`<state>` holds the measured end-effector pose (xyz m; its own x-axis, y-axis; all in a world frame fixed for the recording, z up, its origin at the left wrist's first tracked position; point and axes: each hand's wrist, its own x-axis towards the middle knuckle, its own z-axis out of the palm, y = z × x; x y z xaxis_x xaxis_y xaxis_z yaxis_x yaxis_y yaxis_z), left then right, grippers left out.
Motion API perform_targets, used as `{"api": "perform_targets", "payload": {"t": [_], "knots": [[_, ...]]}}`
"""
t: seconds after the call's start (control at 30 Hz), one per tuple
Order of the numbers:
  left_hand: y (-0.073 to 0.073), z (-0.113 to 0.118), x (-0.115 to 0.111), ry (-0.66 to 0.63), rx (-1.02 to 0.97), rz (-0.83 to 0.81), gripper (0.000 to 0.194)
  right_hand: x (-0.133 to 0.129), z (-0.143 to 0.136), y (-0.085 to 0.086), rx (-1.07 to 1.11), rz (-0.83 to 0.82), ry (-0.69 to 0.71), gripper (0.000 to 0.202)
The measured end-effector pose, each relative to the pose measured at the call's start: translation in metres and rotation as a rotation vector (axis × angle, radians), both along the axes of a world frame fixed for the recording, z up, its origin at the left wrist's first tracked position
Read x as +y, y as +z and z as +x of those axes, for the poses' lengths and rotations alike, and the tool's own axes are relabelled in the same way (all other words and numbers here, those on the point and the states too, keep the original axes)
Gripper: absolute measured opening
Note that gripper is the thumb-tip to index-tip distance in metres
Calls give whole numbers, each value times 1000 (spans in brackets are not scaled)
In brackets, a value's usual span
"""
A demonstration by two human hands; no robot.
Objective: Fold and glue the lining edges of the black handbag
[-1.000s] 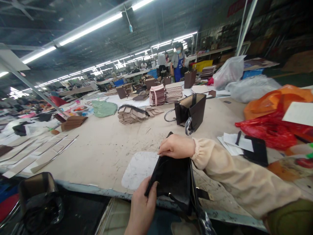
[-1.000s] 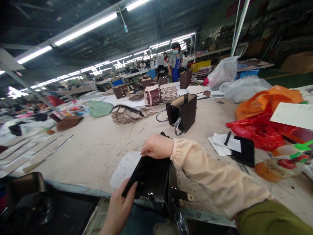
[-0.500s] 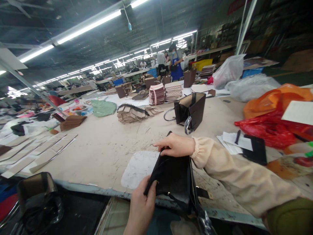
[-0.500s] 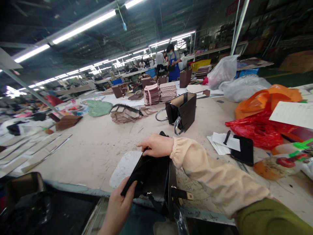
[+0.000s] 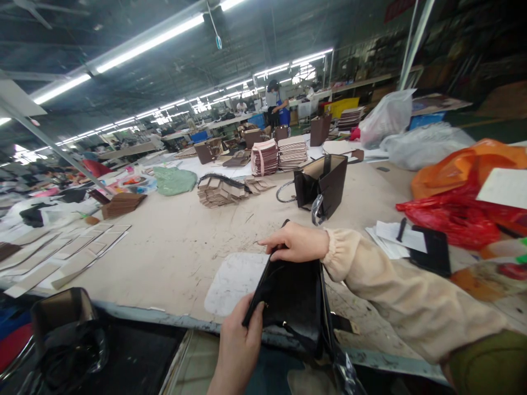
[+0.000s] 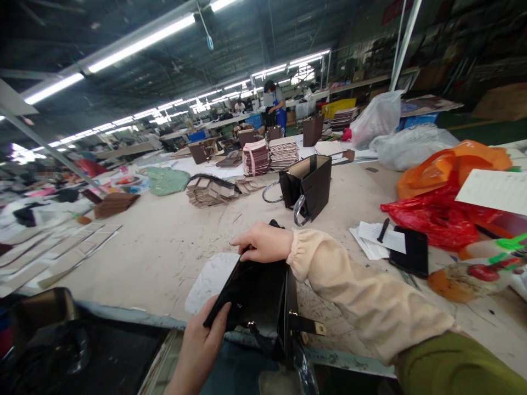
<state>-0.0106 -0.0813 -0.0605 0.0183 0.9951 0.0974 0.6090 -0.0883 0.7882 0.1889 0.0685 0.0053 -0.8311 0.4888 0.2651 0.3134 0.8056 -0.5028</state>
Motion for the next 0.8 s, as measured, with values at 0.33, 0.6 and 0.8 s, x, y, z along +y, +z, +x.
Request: {"api": "perform_targets", "payload": {"t": [0.33, 0.6, 0.8], "knots": [[1, 0, 0, 18, -2, 9, 27, -2, -3, 1, 1, 13, -26, 33], [1, 1, 0, 9, 28, 8, 28, -2, 1, 3, 0, -28, 0, 39], [3, 3, -1, 9, 6, 7, 27, -2, 1, 4, -9, -58, -6, 33]]}}
